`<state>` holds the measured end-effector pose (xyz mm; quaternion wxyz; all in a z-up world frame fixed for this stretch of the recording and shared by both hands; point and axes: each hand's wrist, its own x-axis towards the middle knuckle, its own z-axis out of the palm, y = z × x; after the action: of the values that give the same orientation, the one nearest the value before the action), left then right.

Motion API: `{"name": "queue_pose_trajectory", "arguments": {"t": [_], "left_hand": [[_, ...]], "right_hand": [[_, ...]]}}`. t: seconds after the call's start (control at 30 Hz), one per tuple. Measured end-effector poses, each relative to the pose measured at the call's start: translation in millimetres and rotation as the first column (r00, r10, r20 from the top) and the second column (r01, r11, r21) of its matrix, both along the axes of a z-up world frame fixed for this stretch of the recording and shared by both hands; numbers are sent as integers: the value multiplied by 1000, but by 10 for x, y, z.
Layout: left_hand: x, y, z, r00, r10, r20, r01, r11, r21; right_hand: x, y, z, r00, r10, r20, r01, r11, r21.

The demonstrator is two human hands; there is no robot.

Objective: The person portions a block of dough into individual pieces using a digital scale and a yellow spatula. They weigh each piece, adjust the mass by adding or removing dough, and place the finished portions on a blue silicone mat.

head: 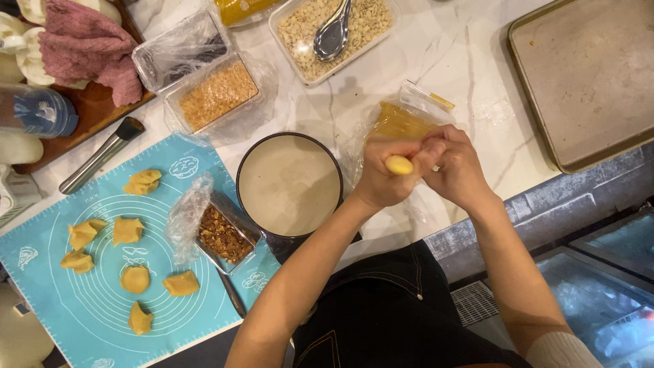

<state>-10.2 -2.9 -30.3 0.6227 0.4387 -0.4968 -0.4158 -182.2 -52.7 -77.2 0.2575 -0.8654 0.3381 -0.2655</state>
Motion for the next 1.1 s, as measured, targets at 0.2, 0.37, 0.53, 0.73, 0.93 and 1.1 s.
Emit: {"name": "queue_pose_trajectory", "arguments": {"t": [0.2,0.37,0.53,0.73,0.93,1.1], "left_hand": [[-33,27,-52,1000,-11,-7,11,1000,14],[-115,-34,-69,998,-55,-32,53,997,-60],[-173,80,-153,986,-68,152,82,992,-91],[-217,493,-257,944,-77,320,179,935,-305],[-293,753,-251,909,-45,415,226,889,-399],[-345,883,-311,862,-72,502,332,828,-451]], "right_hand": [[-30,49,-55,998,-56,-29,57,998,37],[-37,49,-44,991,-62,-115,52,995,-91],[-163,-96,101,989,80,-124,-60,985,163],[193,-406,-5,970,111,-215,-93,991,92],[584,-630,-304,906,179,-383,-193,981,0],[556,-658,-419,888,154,-433,-183,983,-26]]}}
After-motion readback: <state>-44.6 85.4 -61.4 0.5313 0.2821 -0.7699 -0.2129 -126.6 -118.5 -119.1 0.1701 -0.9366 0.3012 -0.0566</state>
